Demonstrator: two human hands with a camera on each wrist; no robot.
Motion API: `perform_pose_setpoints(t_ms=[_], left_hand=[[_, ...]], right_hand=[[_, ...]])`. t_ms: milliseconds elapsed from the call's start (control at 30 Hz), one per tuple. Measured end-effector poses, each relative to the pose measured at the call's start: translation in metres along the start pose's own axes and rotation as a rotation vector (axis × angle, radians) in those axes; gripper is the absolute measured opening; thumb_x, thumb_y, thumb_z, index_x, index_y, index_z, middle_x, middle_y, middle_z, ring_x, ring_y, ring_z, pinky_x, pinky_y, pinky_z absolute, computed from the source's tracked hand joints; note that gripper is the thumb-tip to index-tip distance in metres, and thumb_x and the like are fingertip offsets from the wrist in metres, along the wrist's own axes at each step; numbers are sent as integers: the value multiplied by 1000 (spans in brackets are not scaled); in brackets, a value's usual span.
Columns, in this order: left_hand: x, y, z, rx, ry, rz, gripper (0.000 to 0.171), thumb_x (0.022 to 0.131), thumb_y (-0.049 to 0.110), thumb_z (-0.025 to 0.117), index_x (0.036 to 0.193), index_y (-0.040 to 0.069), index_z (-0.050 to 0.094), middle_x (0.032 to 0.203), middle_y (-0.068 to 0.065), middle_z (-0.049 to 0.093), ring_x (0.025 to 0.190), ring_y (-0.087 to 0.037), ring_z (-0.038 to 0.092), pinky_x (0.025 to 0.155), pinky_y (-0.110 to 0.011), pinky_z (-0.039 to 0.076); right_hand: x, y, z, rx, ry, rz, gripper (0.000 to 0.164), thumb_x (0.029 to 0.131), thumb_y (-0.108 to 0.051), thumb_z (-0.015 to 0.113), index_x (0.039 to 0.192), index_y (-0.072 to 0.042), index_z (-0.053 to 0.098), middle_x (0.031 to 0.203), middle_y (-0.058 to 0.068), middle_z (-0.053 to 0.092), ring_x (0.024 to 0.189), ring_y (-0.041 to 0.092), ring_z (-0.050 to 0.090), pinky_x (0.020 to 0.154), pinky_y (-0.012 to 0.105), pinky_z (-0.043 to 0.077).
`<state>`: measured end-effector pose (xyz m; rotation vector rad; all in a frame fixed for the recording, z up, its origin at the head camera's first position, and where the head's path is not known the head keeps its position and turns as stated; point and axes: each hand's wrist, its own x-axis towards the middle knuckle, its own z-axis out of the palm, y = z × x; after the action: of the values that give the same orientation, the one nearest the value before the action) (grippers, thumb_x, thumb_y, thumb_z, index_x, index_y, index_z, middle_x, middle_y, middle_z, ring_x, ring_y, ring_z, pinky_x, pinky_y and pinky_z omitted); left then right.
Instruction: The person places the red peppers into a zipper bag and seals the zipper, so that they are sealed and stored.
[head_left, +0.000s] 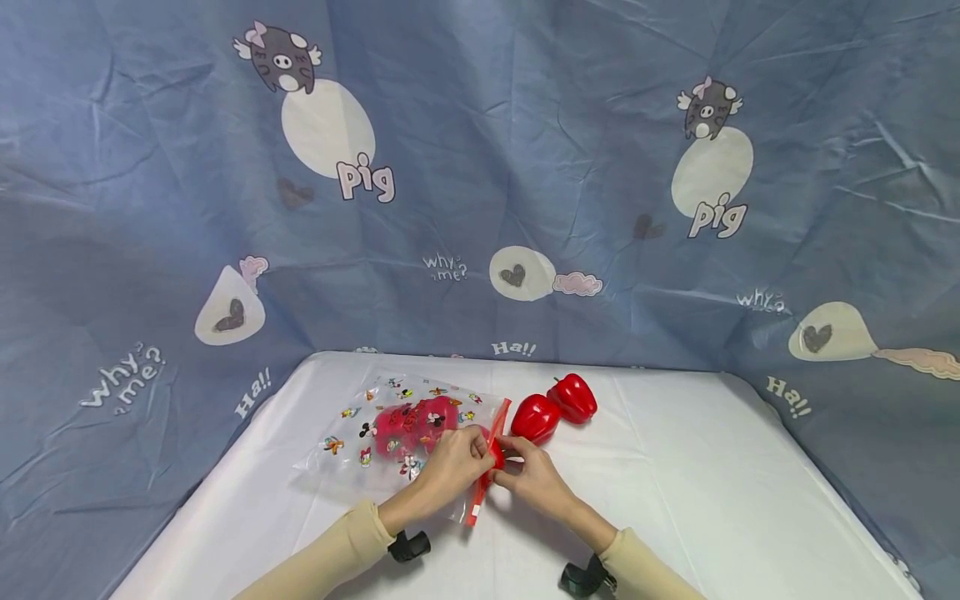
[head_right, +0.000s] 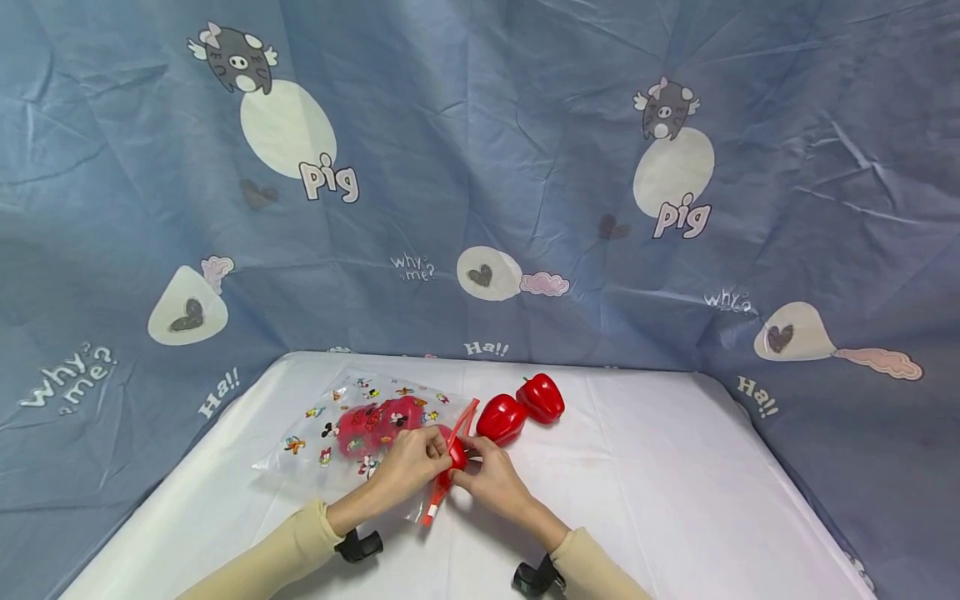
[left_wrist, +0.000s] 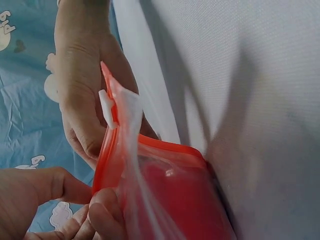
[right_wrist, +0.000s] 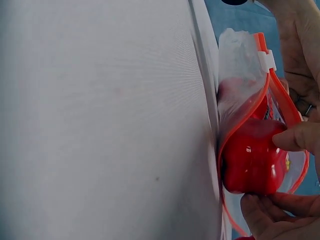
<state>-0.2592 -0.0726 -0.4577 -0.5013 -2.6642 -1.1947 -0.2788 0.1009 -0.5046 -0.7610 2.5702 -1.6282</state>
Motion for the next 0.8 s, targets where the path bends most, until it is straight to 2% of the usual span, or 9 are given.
perform_pose_setpoints(t_ms=[100,200,300,367,467,600,800], left_hand=[[-1,0,0,-1,4,6,10,73,7,63,69,13,56,58,7,54,51,0,44,44,-18,35],[-1,0,-1,6,10,9,10,73,8,64,68,13,56,58,8,53,52,0,45,46,-18,36],[0,1,-1,6,10,6,11,73,9,65,68,13,56,58,8,53,53,-1,45,46,-18,36],[0,1,-1,2,6,3,11,74,9,65,68,13,56,58,8,53,53,-1,45,47,-18,36],[0,1,-2,-4,2,0,11,74,9,65,69,13,56,58,8,53,53,-1,45,47,-18,36],[0,1,-2,-5,-1,0,11,74,8,65,69,13,56,59,7,53,53,-1,45,46,-18,36],[0,0,0,6,1,-5,11,73,8,65,68,12,56,58,7,53,53,-2,45,47,-18,36]], right_hand=[[0,-5,2,6,25,-1,52,83,-11,70,128,7,53,119,20,62,108,35,62,88,42,52],[-2,-20,2,17,43,-3,49,83,-7,70,125,11,54,117,25,62,106,40,62,88,48,51],[-3,-35,0,33,42,-3,47,83,-5,69,123,13,54,115,27,62,105,43,61,88,52,50],[-1,-38,-1,42,40,-4,46,83,-5,69,122,14,55,113,27,63,104,43,61,87,52,50],[3,-25,3,29,53,1,45,83,-8,70,122,11,56,112,24,64,103,40,63,87,49,51],[10,-2,8,-22,78,10,46,82,-13,73,122,6,59,110,18,67,101,31,65,85,39,54],[13,7,9,-34,95,24,47,80,-22,75,118,3,62,103,12,69,95,23,67,82,28,55]])
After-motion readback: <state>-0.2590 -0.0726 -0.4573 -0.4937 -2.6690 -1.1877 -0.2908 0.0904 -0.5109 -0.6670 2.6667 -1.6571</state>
